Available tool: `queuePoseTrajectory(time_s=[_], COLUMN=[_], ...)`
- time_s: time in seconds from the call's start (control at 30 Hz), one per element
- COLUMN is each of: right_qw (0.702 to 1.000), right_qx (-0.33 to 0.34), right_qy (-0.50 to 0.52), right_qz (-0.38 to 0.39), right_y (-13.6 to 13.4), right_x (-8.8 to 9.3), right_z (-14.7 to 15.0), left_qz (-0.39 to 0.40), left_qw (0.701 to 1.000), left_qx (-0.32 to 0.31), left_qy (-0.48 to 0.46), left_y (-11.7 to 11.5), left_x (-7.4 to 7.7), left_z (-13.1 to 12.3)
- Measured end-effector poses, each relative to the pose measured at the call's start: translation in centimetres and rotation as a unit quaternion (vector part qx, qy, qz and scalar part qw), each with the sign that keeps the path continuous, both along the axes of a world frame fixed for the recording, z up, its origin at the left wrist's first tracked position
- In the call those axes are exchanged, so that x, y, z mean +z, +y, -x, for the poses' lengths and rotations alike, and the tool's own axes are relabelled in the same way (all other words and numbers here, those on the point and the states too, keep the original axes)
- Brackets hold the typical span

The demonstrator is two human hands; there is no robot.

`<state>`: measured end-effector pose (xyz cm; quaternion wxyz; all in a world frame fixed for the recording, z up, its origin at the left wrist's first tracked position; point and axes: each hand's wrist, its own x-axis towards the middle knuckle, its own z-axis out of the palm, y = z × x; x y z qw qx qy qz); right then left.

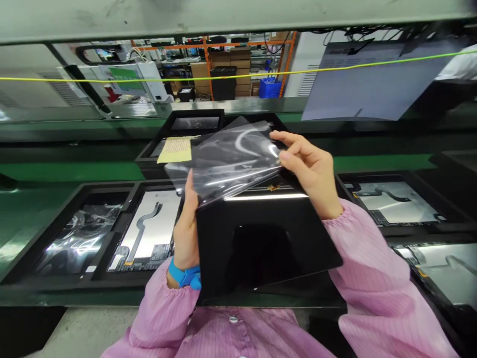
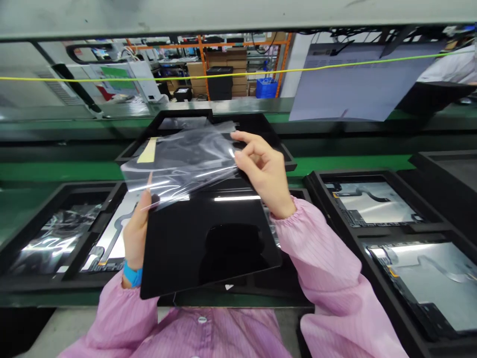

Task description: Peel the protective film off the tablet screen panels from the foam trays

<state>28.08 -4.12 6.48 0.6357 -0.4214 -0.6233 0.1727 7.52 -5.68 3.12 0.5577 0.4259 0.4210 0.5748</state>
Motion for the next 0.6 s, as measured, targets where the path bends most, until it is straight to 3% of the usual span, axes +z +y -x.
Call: queuePoseTrajectory(time_s=[0.13, 0.33, 0.47, 0.6], right_qw=[1.0, 0.999, 0.999, 0.996], right_qx=[-0.016, -0.032, -0.028, -0.04], right_qy=[0.002, -0.027, -0.019, -0.028], right_qz=[0.013, 0.033, 0.04, 0.069], right_y=[-0.2, -0.2, -0.2, 0.0], right_x=[-0.1, -0.4, -0.7, -1.4], right_z=[-0.5, -1.1, -1.1, -0.8], left_qz=[-0.011, -0.005, 0.002, 0.049], left_qw=[0.992, 0.974, 0.97, 0.979], left_qx=[-0.058, -0.108, -0.111, -0.095], left_qy=[-0.11, -0.198, -0.215, -0.176], left_y=[-0.1, 0.4, 0.5, 0.8], left_x=[0.3, 0.2, 0.0, -0.4], left_z=[-0.8, -1.3, -1.4, -0.7])
